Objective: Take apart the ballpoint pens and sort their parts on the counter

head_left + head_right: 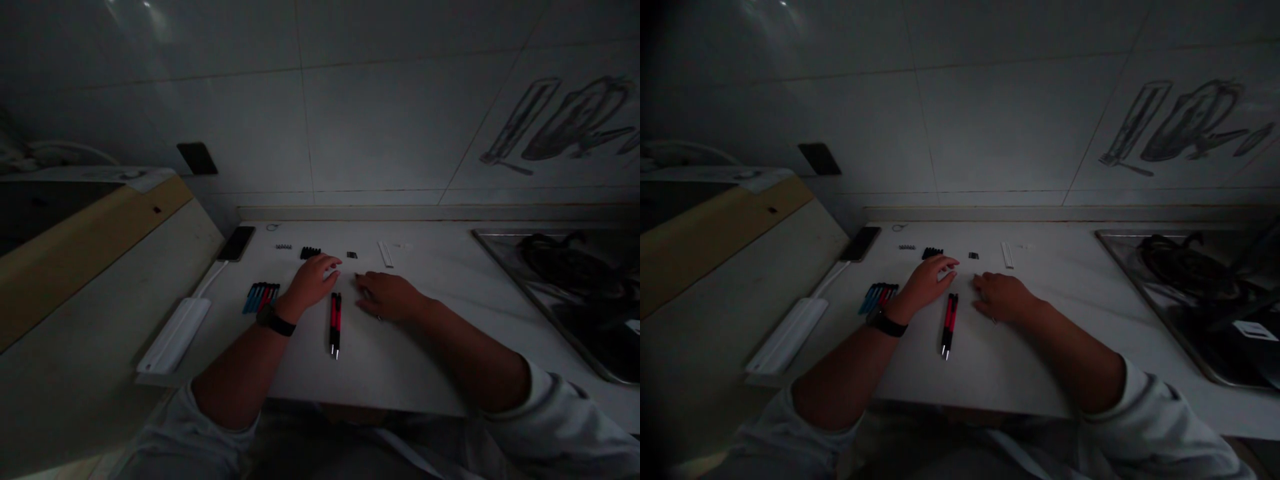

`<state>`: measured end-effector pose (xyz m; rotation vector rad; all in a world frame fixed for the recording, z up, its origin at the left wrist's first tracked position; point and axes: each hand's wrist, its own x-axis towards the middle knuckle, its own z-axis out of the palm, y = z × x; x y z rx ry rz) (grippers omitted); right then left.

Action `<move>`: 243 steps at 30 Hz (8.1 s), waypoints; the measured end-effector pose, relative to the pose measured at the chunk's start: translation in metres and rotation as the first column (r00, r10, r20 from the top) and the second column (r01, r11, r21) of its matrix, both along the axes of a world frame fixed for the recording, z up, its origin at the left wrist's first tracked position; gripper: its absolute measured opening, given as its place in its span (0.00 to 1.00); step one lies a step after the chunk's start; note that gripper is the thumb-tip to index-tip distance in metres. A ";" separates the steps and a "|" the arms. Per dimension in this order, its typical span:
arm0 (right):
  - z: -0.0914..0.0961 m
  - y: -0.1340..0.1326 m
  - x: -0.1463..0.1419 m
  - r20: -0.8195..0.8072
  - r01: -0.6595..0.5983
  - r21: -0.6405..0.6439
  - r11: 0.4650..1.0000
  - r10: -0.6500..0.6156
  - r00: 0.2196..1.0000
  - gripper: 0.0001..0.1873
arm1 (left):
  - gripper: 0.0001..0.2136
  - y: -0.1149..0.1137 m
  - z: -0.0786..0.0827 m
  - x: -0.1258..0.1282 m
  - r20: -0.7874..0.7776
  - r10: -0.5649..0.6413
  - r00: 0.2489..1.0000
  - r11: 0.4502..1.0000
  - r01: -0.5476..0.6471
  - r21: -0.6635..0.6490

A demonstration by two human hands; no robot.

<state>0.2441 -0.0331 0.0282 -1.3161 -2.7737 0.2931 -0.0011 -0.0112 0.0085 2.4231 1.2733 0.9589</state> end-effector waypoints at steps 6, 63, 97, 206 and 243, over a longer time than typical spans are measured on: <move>-0.002 0.004 -0.002 -0.135 0.106 0.054 0.993 -0.098 0.986 0.14 | 0.14 0.000 0.001 -0.001 -0.018 -0.018 1.000 0.999 0.018 0.026; -0.022 0.032 0.009 -0.663 0.221 -0.184 0.958 -0.287 0.692 0.18 | 0.04 0.004 0.010 -0.007 0.074 0.113 0.991 0.985 -0.122 0.125; -0.032 0.037 0.011 -0.632 0.186 -0.167 0.968 -0.250 0.733 0.12 | 0.05 0.006 0.005 -0.006 0.016 0.112 0.994 0.991 -0.113 0.078; -0.034 0.028 -0.018 -0.752 -0.199 -0.644 0.739 -0.659 -0.017 0.21 | 0.04 -0.009 0.008 0.011 0.088 0.026 0.996 0.982 -0.009 -0.188; -0.023 0.081 0.076 -0.484 0.621 -0.019 0.783 -0.551 0.680 0.20 | 0.08 -0.005 0.000 0.014 0.411 0.120 0.904 0.955 0.009 -0.298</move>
